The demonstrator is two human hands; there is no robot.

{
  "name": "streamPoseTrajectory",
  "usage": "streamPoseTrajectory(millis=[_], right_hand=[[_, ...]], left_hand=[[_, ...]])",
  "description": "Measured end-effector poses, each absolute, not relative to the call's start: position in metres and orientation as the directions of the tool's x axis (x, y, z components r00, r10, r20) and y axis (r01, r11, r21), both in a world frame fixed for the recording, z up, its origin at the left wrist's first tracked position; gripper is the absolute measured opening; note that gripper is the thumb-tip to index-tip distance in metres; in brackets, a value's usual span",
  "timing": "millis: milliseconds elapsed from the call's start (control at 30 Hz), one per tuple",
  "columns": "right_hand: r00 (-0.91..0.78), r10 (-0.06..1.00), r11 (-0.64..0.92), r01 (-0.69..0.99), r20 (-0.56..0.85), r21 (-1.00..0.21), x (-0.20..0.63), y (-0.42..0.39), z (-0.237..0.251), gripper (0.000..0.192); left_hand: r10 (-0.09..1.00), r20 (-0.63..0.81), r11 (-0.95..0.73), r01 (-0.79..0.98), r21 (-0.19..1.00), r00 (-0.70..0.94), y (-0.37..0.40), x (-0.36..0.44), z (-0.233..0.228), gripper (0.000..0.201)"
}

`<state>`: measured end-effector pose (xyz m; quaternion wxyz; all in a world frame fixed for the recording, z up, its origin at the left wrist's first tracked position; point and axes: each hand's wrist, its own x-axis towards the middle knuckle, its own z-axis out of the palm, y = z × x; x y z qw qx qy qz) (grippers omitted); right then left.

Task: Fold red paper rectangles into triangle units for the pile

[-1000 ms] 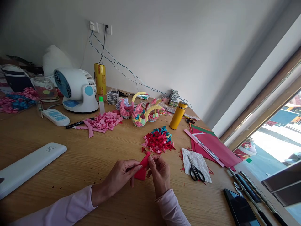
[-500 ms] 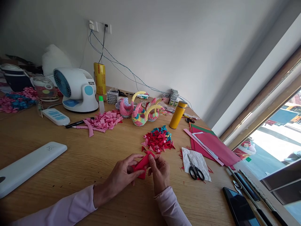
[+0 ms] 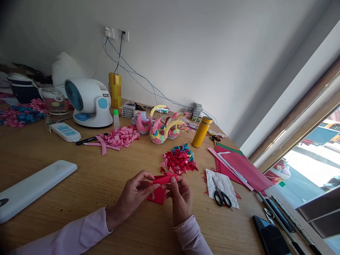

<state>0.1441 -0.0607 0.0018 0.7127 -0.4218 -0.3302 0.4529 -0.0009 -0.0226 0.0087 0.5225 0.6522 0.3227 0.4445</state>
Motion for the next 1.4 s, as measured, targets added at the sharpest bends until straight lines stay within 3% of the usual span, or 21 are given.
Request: streamPoseTrajectory(millis=[233, 700, 867, 1067, 1400], right_hand=[[0.347, 0.931, 0.248, -0.369, 0.115, -0.896, 0.142, -0.064, 0.0, 0.027], [0.32, 0.926, 0.293, -0.283, 0.198, -0.913, 0.144, -0.07, -0.005, 0.018], [0.32, 0.918, 0.304, -0.196, 0.232, -0.932, 0.147, -0.069, -0.006, 0.018], [0.301, 0.917, 0.305, -0.101, 0.264, -0.947, 0.152, -0.068, -0.005, 0.02], [0.177, 0.955, 0.249, -0.053, 0.237, -0.967, 0.152, -0.069, -0.004, 0.018]], left_hand=[[0.882, 0.32, -0.26, -0.208, 0.943, 0.347, -0.023, -0.001, 0.015, 0.019], [0.904, 0.287, -0.201, -0.278, 0.939, 0.316, -0.023, 0.001, 0.013, 0.024], [0.876, 0.259, -0.184, -0.214, 0.959, 0.408, -0.019, -0.002, 0.015, 0.025], [0.793, 0.316, -0.33, -0.069, 0.942, 0.521, -0.015, -0.006, 0.017, 0.022], [0.758, 0.247, -0.272, -0.052, 0.961, 0.604, -0.019, -0.004, 0.013, 0.028]])
